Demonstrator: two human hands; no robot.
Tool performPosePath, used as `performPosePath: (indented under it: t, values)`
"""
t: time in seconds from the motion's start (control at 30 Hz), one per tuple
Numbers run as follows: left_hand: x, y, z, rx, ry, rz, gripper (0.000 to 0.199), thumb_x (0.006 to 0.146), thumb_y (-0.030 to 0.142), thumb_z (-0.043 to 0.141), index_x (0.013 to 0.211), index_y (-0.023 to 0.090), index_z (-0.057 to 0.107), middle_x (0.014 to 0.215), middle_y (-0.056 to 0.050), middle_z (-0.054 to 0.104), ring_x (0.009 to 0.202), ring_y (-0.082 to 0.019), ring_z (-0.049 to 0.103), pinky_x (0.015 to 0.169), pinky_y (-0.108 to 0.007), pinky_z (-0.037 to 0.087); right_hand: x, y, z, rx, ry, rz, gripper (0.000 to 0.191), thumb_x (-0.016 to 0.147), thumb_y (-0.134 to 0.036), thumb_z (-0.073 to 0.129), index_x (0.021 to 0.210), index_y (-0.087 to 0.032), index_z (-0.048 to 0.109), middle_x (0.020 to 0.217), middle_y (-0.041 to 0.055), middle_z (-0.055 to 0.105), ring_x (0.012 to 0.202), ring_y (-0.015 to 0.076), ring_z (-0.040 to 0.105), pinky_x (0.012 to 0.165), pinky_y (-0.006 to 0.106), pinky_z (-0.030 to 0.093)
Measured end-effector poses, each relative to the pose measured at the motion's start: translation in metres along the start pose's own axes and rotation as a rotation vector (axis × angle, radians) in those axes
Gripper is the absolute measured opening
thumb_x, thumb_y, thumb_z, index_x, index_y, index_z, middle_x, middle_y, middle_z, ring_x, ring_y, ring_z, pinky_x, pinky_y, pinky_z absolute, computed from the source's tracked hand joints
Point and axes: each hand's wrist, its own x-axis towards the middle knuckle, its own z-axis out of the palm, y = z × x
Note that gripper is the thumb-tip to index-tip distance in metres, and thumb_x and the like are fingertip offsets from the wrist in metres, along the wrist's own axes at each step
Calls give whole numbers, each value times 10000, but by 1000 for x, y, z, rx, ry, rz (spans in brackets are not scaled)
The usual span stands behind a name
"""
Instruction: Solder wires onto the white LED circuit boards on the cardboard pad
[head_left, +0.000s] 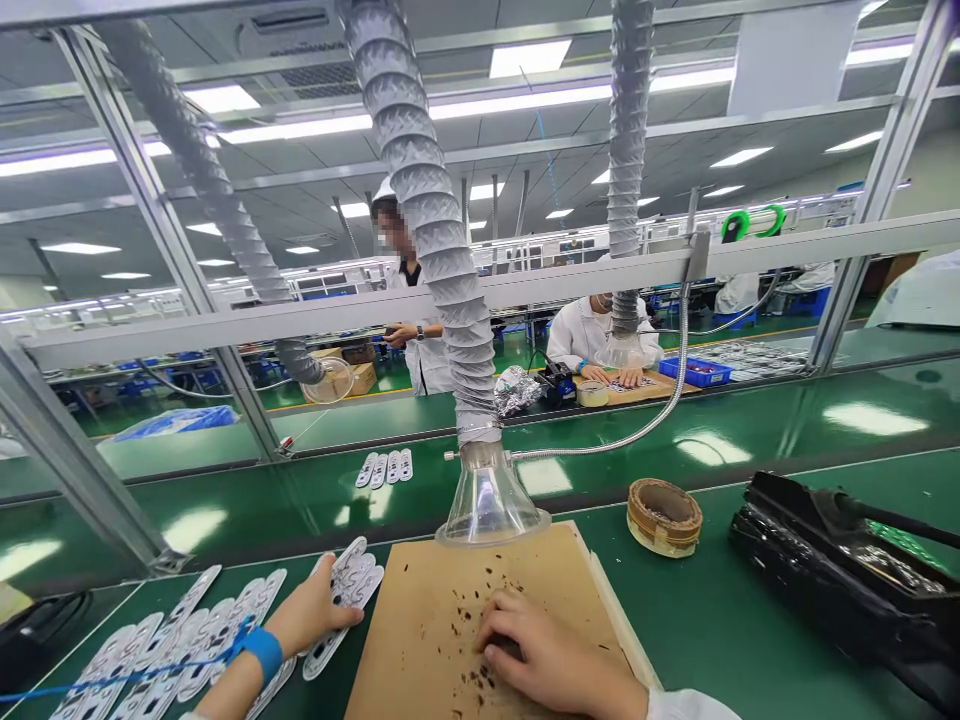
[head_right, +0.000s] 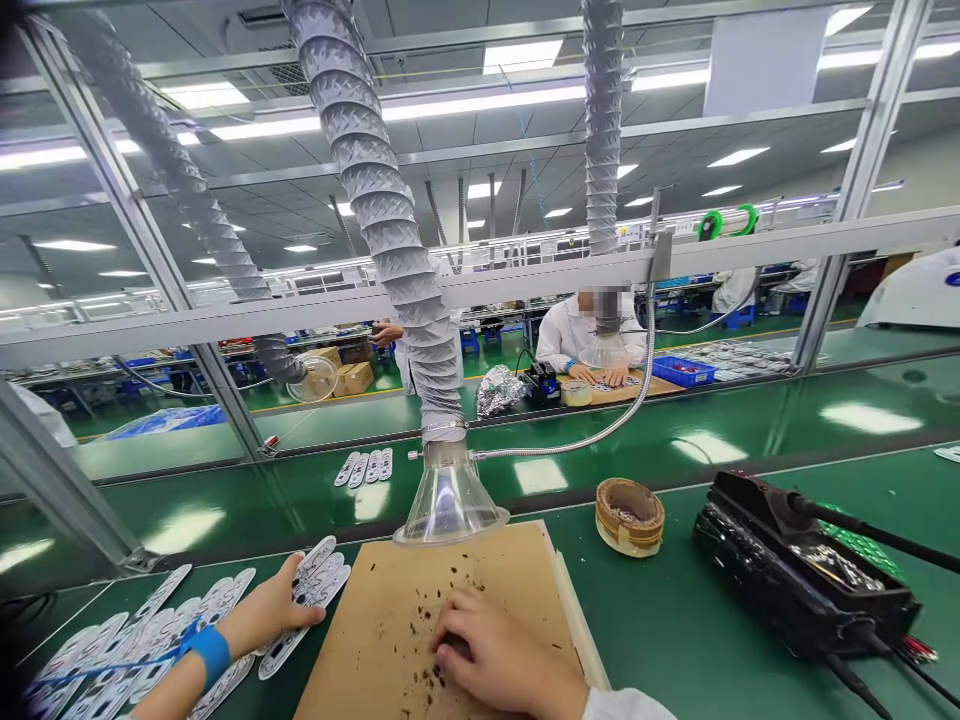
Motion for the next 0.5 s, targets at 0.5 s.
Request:
performPosePath:
  t: [0.5]
  values:
    - [8,-7,1,79,21,-12,1194,745,535,706,1657,-54,210,1454,-336,681,1310,-441,713,1002,-426,552,4,3,2,-32,10,-57,200,985,-163,642,1117,-220,780,1167,69,707,1170,234,649,1074,374,512]
